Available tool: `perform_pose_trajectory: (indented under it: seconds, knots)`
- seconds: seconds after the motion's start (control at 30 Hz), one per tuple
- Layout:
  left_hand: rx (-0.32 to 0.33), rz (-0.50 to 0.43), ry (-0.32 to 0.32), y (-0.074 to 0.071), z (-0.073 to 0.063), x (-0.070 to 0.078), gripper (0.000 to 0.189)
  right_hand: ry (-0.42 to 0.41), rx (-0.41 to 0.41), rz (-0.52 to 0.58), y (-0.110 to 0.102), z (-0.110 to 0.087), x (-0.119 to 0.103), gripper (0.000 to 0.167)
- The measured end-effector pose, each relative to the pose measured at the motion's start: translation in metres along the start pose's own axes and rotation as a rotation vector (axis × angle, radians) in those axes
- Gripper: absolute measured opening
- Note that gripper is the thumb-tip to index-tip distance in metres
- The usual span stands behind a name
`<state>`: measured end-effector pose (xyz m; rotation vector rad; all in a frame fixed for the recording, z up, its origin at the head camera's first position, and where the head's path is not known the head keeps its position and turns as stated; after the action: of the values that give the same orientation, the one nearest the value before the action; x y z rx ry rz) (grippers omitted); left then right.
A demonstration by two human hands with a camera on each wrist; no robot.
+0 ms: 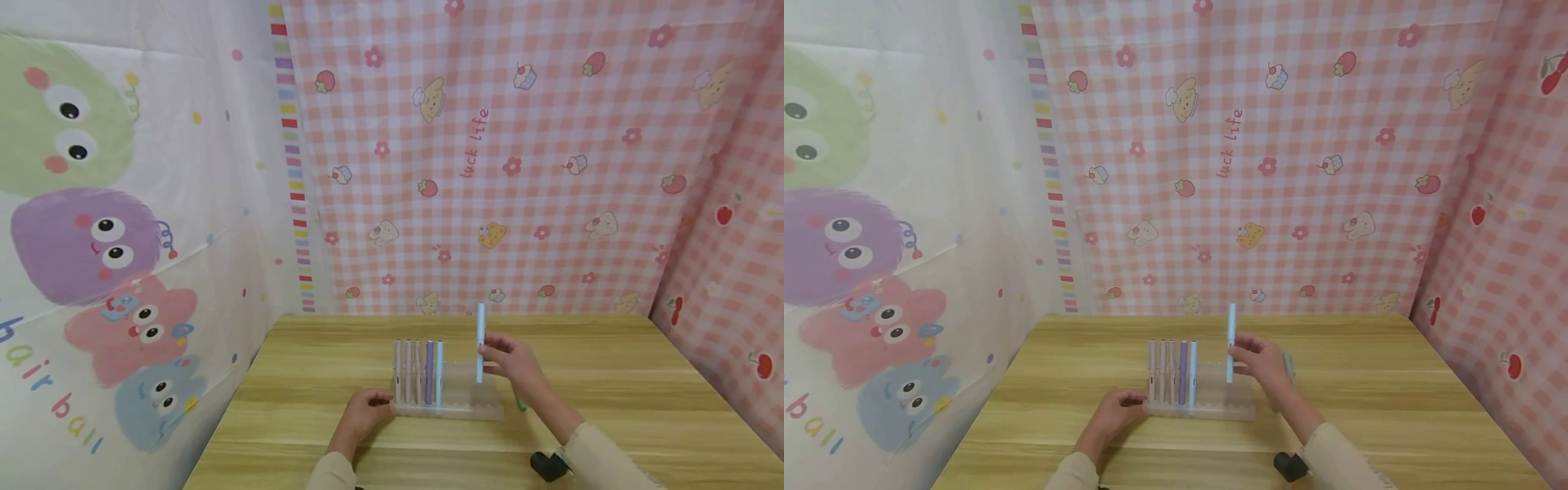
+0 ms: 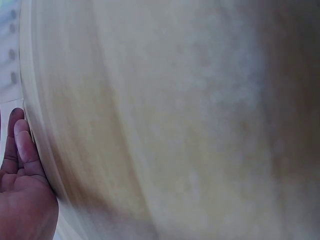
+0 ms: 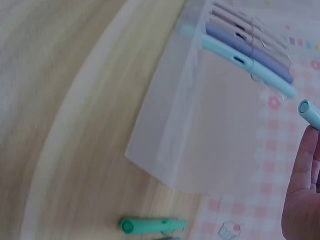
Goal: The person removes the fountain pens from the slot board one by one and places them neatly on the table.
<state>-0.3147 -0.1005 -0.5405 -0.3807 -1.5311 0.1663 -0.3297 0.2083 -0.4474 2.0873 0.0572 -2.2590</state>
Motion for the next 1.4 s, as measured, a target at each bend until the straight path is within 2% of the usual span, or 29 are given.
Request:
perform_pose_trajectory:
  seconds: [0.33,0.6,1.03,1.27,1.4]
  knots:
    - [0.006,-0.012,0.009,0.001,0.0,-0.001,0.018,0.053,0.06,-0.016,-0.038,0.009,0.004,0.046]
    - [0.013,-0.018,0.01,0.0,0.0,-0.001,0.018,0.082,0.084,-0.083,-0.065,0.011,0.011,0.054]
    - [0.002,0.0,0.003,0.0,0.0,0.0,0.019,0.104,0.05,-0.129,-0.117,0.008,0.034,0.06]
    - [-0.002,-0.011,0.008,0.0,-0.001,0.001,0.019,0.139,0.022,-0.123,-0.144,0.005,0.052,0.06]
    - [-0.001,-0.016,0.003,0.0,-0.001,0.001,0.019,0.187,0.041,-0.148,-0.153,0.001,0.061,0.06]
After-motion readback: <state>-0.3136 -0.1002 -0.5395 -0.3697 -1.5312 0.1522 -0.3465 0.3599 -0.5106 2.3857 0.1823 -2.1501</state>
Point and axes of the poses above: each hand's wrist, its own z-axis towards the middle knuckle, its own y-axis out of the palm, x = y × z, the point moved 4 cm from there along z, towards the middle knuckle, and after that the axes turned 3 degrees about -y, right-handed, at the moved point
